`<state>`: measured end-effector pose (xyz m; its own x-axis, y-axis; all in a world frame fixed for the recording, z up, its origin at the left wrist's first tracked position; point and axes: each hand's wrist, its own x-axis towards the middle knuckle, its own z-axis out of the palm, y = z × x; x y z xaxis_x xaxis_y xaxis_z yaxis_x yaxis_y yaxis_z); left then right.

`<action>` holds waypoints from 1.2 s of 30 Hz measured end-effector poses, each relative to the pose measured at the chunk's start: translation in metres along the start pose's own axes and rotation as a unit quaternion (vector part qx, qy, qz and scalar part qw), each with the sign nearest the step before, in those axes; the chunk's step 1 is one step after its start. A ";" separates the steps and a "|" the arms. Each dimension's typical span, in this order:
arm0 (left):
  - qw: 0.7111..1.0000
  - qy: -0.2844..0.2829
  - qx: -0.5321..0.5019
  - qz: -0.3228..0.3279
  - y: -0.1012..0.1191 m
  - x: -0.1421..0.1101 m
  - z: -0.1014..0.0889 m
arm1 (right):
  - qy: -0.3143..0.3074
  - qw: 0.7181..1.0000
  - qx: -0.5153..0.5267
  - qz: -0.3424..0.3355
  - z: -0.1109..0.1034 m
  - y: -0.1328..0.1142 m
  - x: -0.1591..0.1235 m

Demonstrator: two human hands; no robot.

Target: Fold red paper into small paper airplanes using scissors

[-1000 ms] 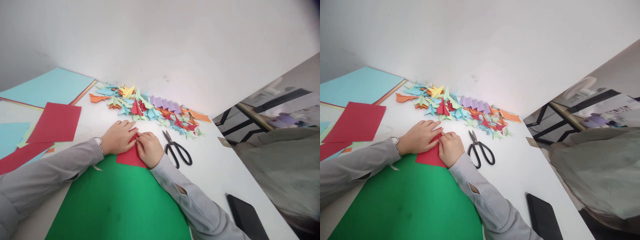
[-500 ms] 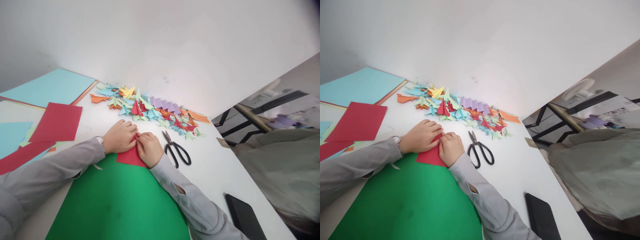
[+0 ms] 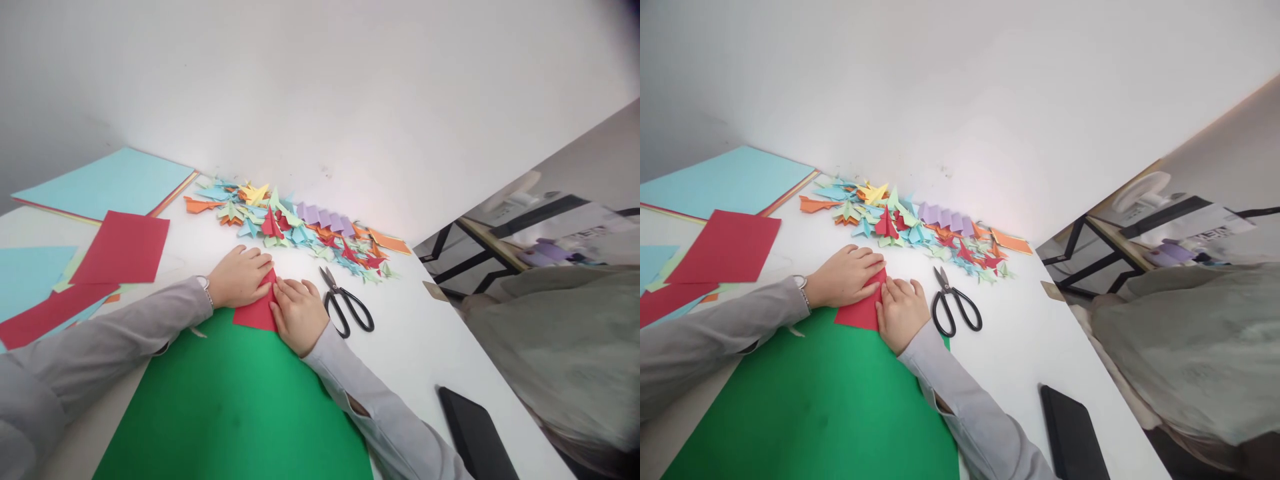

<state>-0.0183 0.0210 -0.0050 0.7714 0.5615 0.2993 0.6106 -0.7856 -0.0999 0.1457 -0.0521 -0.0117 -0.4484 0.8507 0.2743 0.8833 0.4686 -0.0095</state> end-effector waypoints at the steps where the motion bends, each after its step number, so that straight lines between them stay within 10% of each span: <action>1: 1.000 -0.001 0.001 0.000 0.000 0.000 0.000 | 0.001 1.000 -0.009 -0.006 -0.001 -0.001 -0.004; 25: 0.998 -0.010 -0.014 -0.068 0.000 -0.001 0.003 | 0.100 0.993 -0.042 0.050 -0.009 -0.018 -0.028; 36: 0.997 0.004 0.010 -0.074 0.004 0.000 0.005 | 0.030 0.996 -0.035 0.078 0.000 -0.015 -0.025</action>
<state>-0.0148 0.0196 -0.0105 0.6718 0.6680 0.3202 0.7204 -0.6898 -0.0725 0.1431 -0.0804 -0.0182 -0.2986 0.8948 0.3319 0.9497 0.3128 0.0110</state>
